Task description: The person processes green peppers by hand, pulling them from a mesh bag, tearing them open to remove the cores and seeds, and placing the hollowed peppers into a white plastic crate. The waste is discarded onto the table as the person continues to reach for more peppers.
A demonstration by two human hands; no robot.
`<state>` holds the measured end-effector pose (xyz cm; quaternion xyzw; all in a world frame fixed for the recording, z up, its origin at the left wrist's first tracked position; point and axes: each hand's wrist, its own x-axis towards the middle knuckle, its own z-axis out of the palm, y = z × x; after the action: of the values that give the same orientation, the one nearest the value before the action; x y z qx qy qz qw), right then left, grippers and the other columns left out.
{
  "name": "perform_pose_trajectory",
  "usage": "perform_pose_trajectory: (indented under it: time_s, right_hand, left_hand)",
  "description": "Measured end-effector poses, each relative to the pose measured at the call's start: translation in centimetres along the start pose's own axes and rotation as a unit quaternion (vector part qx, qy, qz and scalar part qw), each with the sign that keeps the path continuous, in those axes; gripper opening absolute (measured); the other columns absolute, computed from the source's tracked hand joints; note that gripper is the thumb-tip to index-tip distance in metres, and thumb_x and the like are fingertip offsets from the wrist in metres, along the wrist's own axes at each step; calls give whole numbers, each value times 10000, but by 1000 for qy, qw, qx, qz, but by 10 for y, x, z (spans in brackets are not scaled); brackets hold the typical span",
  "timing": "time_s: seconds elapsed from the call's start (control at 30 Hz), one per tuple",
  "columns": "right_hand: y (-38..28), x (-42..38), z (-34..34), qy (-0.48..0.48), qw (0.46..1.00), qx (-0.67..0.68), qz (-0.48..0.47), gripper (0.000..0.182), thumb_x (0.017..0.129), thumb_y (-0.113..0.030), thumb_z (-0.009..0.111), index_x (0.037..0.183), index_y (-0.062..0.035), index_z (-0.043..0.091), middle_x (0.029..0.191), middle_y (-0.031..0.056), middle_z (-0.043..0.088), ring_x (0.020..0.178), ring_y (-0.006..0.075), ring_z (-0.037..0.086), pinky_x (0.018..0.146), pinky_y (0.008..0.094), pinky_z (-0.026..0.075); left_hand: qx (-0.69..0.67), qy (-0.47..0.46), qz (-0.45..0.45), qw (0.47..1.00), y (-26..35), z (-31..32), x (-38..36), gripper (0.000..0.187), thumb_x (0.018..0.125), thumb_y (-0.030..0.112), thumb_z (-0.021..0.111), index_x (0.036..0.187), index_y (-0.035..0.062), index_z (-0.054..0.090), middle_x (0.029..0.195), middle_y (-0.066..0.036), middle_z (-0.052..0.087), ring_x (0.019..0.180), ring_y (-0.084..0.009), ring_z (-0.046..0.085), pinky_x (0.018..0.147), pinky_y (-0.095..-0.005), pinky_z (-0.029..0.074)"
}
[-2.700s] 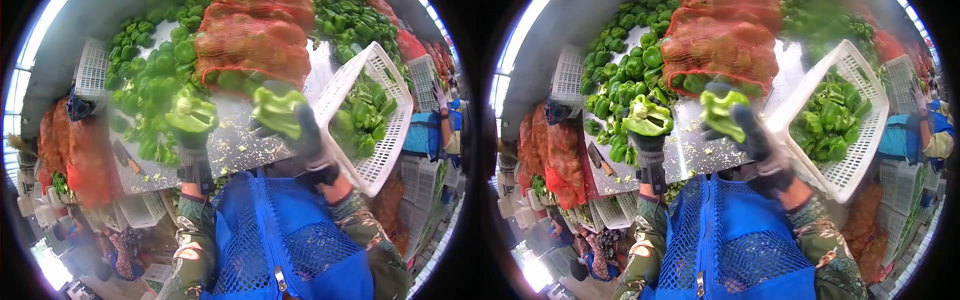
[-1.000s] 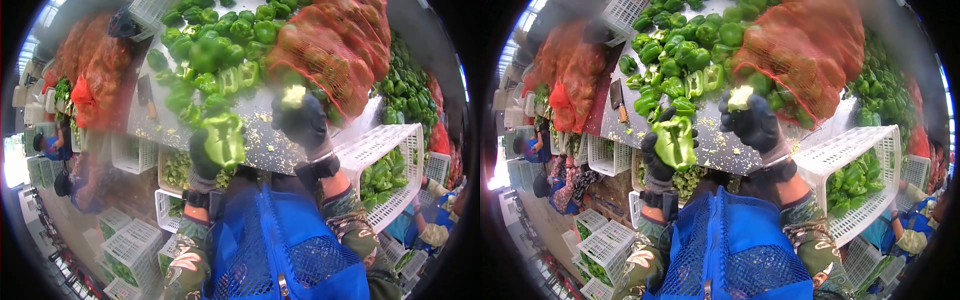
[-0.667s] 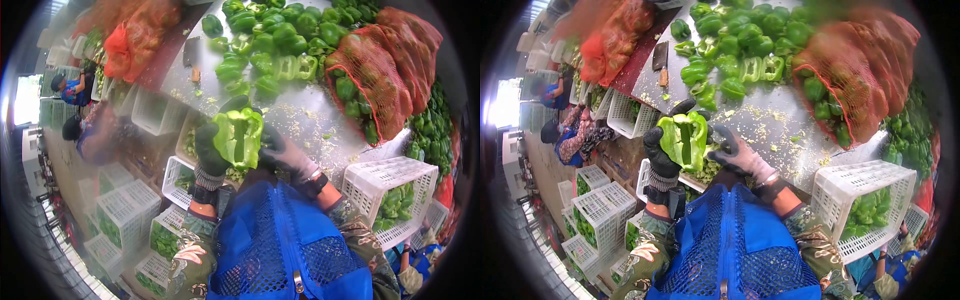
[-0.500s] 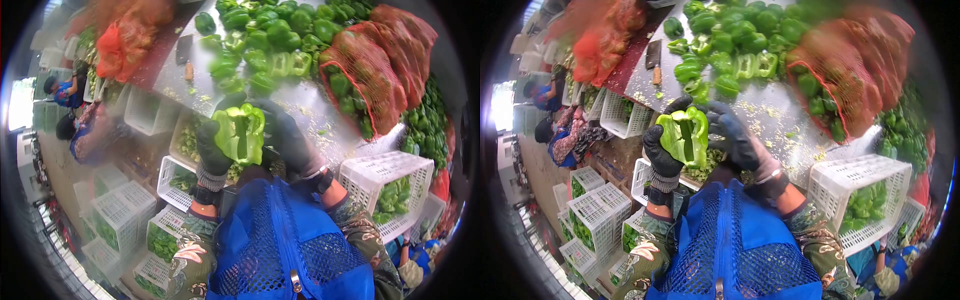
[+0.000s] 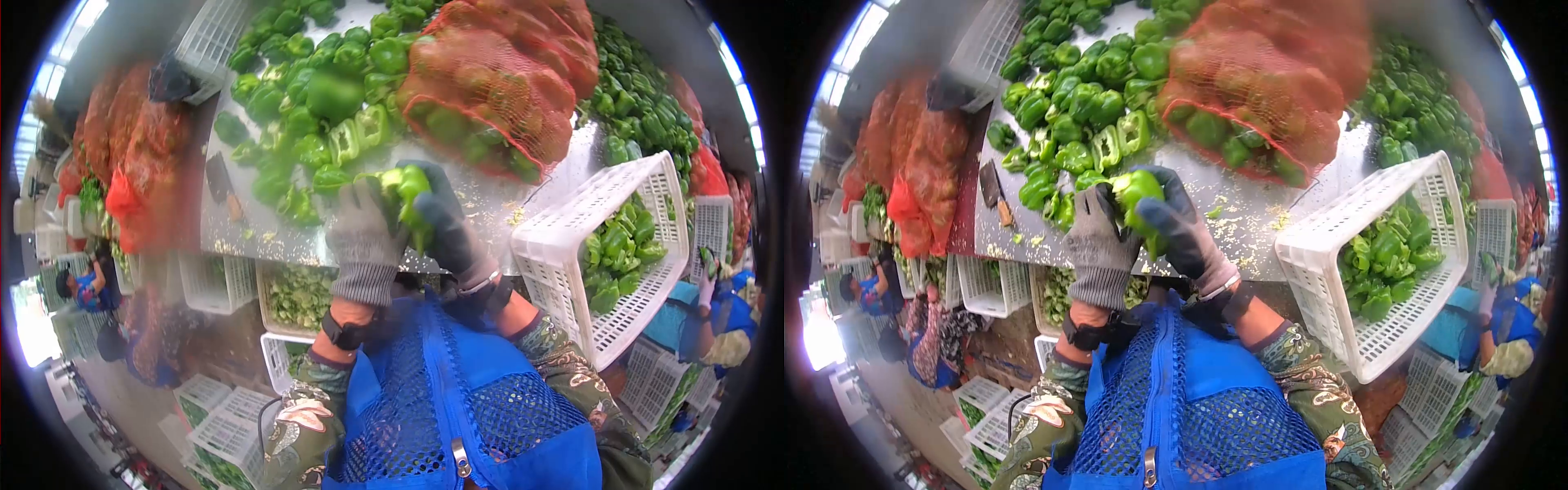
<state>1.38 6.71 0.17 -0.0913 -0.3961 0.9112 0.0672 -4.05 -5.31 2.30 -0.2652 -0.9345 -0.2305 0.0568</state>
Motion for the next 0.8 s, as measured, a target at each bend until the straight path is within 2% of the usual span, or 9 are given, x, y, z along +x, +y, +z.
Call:
perform_pose_trajectory:
  time_s: [0.17, 0.27, 0.33, 0.43, 0.53, 0.6, 0.63, 0.73, 0.8]
  right_hand:
    - [-13, -5, -10, 78, 996, -7, -41, 429, 917, -291, 629, 1261, -84, 478, 1055, 47, 594, 895, 141, 596, 765, 266, 505]
    - [-12, 12, -53, -36, 939, 338, 46, 467, 929, -405, 583, 1268, -93, 506, 1113, 86, 608, 931, 197, 627, 820, 341, 528]
    - [-26, 6, -47, -3, 944, 328, 26, 552, 926, -487, 531, 1309, -90, 503, 1219, 144, 592, 1060, 274, 606, 914, 505, 495]
    - [-42, -1, -33, -91, 932, 350, 23, 607, 924, -497, 521, 1344, -62, 474, 1286, 169, 561, 1169, 298, 554, 966, 572, 443]
    - [-32, 4, -35, -32, 937, 348, 16, 652, 927, -513, 506, 1356, -27, 443, 1289, 165, 556, 1161, 290, 554, 970, 499, 459]
    - [-32, 2, -26, -4, 974, 229, 0, 660, 943, -510, 481, 1364, -5, 425, 1224, 145, 584, 1095, 250, 582, 945, 410, 477]
    - [-32, 1, -25, -15, 983, 181, 3, 653, 947, -506, 476, 1365, -8, 423, 1204, 139, 590, 1067, 235, 591, 931, 393, 484]
    - [-42, -8, -11, -23, 990, -137, -9, 604, 960, -483, 461, 1343, -16, 442, 1125, 112, 609, 953, 182, 612, 856, 317, 503]
    - [-55, -13, 0, -27, 986, -110, 124, 558, 967, -458, 460, 1325, -30, 463, 1109, 109, 616, 943, 171, 610, 836, 296, 499]
  left_hand:
    - [-92, -42, 55, 993, 10, 29, 21, 306, 770, 101, 659, 1034, 58, 511, 961, -185, 562, 803, -369, 613, 651, -434, 506]
    - [-625, -73, -87, 772, 19, 21, 13, 112, 926, 106, 581, 1018, 49, 554, 787, 32, 522, 674, -45, 478, 540, -201, 399]
    - [-731, -38, -164, 661, 23, -8, 9, 111, 937, 146, 590, 1002, 59, 566, 797, 42, 521, 637, -17, 449, 522, -147, 356]
    - [-516, -41, -69, 853, 11, -36, 0, 267, 905, 142, 638, 1115, -13, 581, 977, -72, 658, 834, -116, 613, 717, -237, 510]
    - [-296, -99, 125, 942, 27, -38, 4, 299, 867, 167, 651, 1114, 19, 567, 1010, -165, 648, 777, -262, 667, 683, -349, 544]
    - [-138, -120, 115, 976, 44, -30, 11, 340, 869, 243, 616, 1144, 54, 553, 1013, -201, 622, 783, -359, 646, 702, -406, 536]
    - [-45, -164, 84, 982, 53, -28, 15, 353, 841, 200, 646, 1135, 12, 589, 973, -190, 650, 760, -345, 642, 683, -401, 523]
    - [-182, -214, 61, 958, 26, 4, 17, 274, 851, 163, 609, 1070, -1, 593, 851, -164, 657, 688, -275, 641, 647, -352, 514]
    - [-481, -273, -50, 831, 11, 20, 14, 195, 845, 110, 597, 994, -15, 596, 694, -111, 618, 602, -124, 568, 606, -283, 476]
